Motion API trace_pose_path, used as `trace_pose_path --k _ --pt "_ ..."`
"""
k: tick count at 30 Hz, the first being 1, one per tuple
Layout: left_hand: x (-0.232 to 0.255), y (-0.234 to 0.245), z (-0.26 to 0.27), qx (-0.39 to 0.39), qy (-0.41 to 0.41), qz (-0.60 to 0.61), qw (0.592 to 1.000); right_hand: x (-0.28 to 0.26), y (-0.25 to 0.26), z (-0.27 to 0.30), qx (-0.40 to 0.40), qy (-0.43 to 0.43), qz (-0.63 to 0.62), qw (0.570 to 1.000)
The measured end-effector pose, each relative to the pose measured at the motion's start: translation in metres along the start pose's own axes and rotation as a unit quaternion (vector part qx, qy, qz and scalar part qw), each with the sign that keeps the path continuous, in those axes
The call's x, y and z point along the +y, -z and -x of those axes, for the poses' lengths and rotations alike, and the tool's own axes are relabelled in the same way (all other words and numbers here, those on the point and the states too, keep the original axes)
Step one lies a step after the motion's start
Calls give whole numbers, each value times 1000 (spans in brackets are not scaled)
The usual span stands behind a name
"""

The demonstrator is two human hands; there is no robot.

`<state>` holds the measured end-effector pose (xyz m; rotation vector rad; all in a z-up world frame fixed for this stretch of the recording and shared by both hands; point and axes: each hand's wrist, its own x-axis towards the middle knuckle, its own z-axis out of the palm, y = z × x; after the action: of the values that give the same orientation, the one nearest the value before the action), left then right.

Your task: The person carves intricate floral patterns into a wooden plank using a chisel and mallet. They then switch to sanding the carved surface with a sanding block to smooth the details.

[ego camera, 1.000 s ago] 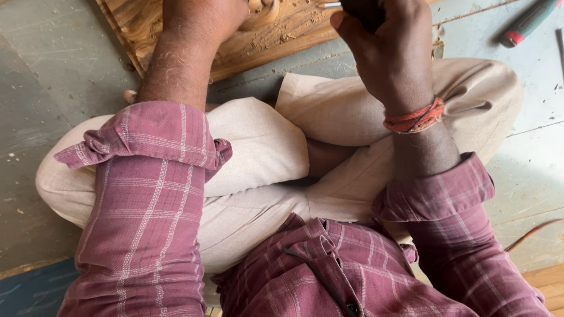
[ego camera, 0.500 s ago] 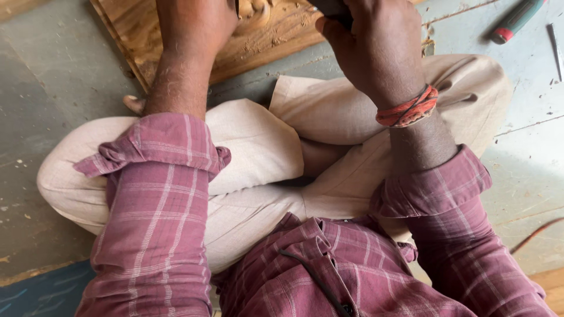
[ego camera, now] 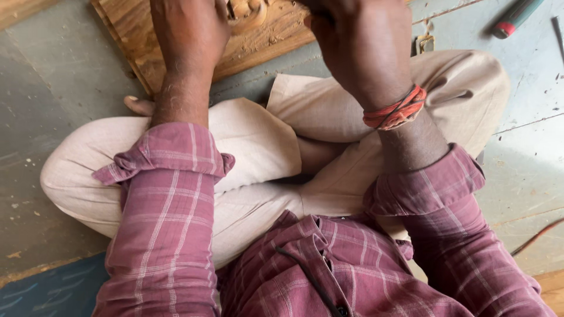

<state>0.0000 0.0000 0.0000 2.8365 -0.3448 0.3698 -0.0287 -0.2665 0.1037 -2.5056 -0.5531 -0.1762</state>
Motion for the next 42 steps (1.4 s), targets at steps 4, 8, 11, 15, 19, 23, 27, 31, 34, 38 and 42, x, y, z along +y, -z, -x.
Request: trace_pose_path --k 4,8,11,15,19,23,27,31,34,38,42 --pt "6 16 -14 -47 18 23 998 4 1 -4 39 -1 9 999" --pt "17 31 -16 -57 65 96 992 8 8 0 13 -10 -28 999" --pt "11 40 -30 19 137 223 965 15 14 -7 55 -48 -212 974" --pt "-11 34 -36 10 261 288 921 38 2 -3 76 -249 -487 834" --pt "-5 17 -42 -120 305 298 897 69 -7 -5 136 -416 -641 630" --pt "-7 -8 -56 -65 334 208 917 80 -19 -3 175 -448 -651 588" --pt "-31 -20 -59 9 389 224 893 84 -25 -13 194 -441 -628 611" --pt "-28 -19 -47 -25 500 350 792 76 -34 -37 188 -453 -557 670" --pt "-16 -17 -42 10 475 402 783 68 -35 -50 160 -416 -518 730" --pt "-23 -18 -44 -22 443 418 793 60 -34 -48 137 -411 -518 738" --pt "-31 -14 -38 -79 428 408 802 56 -30 -38 144 -415 -501 746"
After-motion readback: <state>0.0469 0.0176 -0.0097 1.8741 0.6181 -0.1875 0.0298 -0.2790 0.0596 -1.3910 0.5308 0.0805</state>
